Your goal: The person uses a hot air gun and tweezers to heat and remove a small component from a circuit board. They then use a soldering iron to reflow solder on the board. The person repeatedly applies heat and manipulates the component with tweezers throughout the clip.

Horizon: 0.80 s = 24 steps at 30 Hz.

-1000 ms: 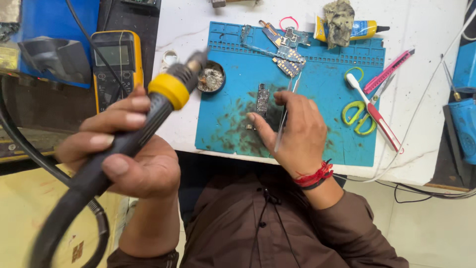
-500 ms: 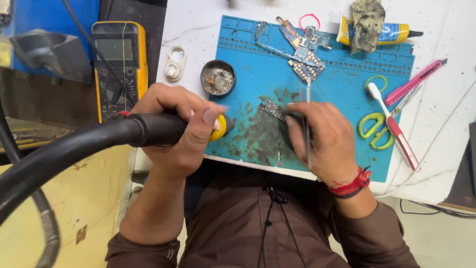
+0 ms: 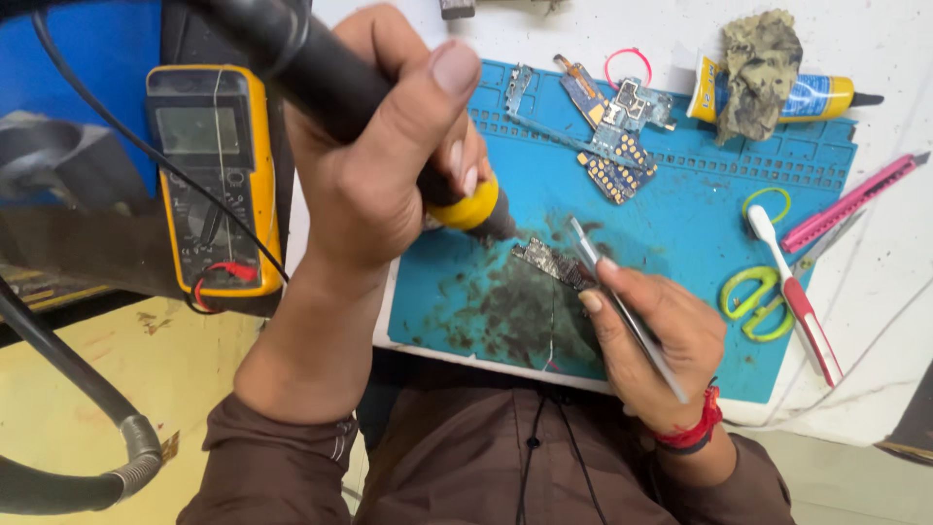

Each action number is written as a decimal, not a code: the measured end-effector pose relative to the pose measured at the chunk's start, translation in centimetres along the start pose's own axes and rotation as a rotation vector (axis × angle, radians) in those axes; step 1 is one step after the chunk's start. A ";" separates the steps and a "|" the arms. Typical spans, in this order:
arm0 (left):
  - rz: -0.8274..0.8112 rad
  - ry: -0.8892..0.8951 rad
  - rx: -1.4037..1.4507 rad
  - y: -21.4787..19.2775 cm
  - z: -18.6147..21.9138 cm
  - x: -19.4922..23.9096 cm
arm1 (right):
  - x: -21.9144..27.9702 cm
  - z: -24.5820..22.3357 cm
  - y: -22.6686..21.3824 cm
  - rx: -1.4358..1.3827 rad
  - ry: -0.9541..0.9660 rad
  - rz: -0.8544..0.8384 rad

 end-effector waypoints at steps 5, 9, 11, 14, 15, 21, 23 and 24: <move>-0.019 -0.056 0.053 -0.9 -0.4 0.1 | -0.7 -0.3 0.3 -0.083 -0.012 0.019; -0.005 -0.114 0.099 -1.5 -0.7 0.1 | -0.6 0.1 0.8 -0.130 0.054 0.018; -0.001 -0.119 0.101 -1.5 -0.7 0.1 | -0.6 0.4 1.0 -0.118 0.072 0.018; -0.003 -0.114 0.098 -1.4 -0.7 0.1 | -0.7 0.8 1.2 -0.124 0.080 -0.008; -0.001 -0.118 0.098 -1.5 -0.7 0.1 | -0.8 0.8 1.3 -0.130 0.079 -0.021; 0.018 -0.147 0.091 -1.7 -1.0 0.1 | -1.1 0.6 1.6 -0.131 0.039 -0.038; 0.023 -0.146 0.087 -1.7 -1.0 0.2 | -1.2 0.4 1.6 -0.139 0.030 -0.035; 0.025 -0.145 0.087 -1.7 -1.0 0.2 | -1.2 0.4 1.6 -0.143 0.026 -0.034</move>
Point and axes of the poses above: each hand's wrist, its own x-axis away from the middle knuckle, its own y-axis out of the palm, z = x × y, the point moved 7 cm from there along -x, towards the middle knuckle, and after that the axes turned 11 degrees about z, right-handed, at the moved point
